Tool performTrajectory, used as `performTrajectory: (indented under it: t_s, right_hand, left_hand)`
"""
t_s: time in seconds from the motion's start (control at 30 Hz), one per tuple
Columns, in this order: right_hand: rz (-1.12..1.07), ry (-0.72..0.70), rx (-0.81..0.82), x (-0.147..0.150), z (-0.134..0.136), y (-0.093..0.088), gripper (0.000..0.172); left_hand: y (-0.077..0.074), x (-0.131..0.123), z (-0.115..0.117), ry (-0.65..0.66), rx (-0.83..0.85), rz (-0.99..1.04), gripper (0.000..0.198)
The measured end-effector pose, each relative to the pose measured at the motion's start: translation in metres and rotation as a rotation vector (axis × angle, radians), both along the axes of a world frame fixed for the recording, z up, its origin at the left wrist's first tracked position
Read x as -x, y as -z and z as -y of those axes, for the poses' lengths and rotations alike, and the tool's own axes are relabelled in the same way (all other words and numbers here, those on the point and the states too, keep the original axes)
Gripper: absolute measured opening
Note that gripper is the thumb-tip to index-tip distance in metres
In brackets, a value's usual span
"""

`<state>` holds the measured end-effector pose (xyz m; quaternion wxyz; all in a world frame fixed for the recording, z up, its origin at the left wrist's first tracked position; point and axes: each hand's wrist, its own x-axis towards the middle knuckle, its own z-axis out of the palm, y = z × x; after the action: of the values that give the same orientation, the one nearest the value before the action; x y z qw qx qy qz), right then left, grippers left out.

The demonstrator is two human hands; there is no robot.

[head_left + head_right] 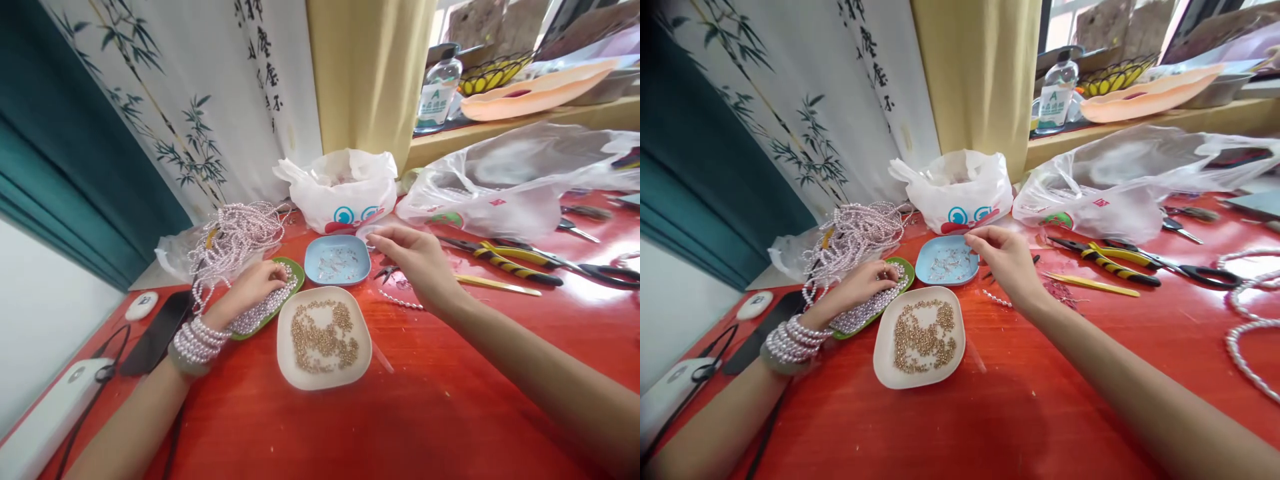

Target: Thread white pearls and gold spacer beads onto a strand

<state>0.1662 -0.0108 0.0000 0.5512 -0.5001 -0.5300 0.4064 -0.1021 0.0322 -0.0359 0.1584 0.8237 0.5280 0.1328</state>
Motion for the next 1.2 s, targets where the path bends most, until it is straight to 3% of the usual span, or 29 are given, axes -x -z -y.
performTrajectory:
  t_s: [0.23,0.37,0.5,0.7,0.77,0.93,1.2]
  right_hand:
    - [0.032,-0.015,-0.006,0.000,0.001,0.000,0.014]
    - [0.108,-0.010,0.012,0.002,0.003,-0.003,0.015]
    - [0.163,-0.027,-0.022,0.006,0.005,-0.003,0.016]
    - [0.144,-0.243,0.040,0.026,0.021,0.006,0.019]
    - [0.105,-0.354,0.090,0.034,0.029,0.012,0.021]
    - [0.026,-0.458,0.219,0.043,0.040,0.024,0.019]
    - [0.047,-0.468,0.185,0.043,0.039,0.029,0.018]
  left_hand:
    - [-0.007,-0.001,0.002,-0.074,0.023,-0.007,0.012]
    - [-0.011,0.001,0.001,-0.150,0.118,0.281,0.010]
    - [-0.012,0.001,0.001,-0.156,0.222,0.433,0.013]
    - [-0.016,-0.032,0.023,-0.186,0.708,1.185,0.010]
    - [-0.017,-0.047,0.034,-0.182,0.791,1.324,0.010]
    - [-0.012,-0.065,0.051,-0.212,0.858,1.403,0.008]
    - [-0.003,-0.065,0.053,-0.281,0.846,1.452,0.006]
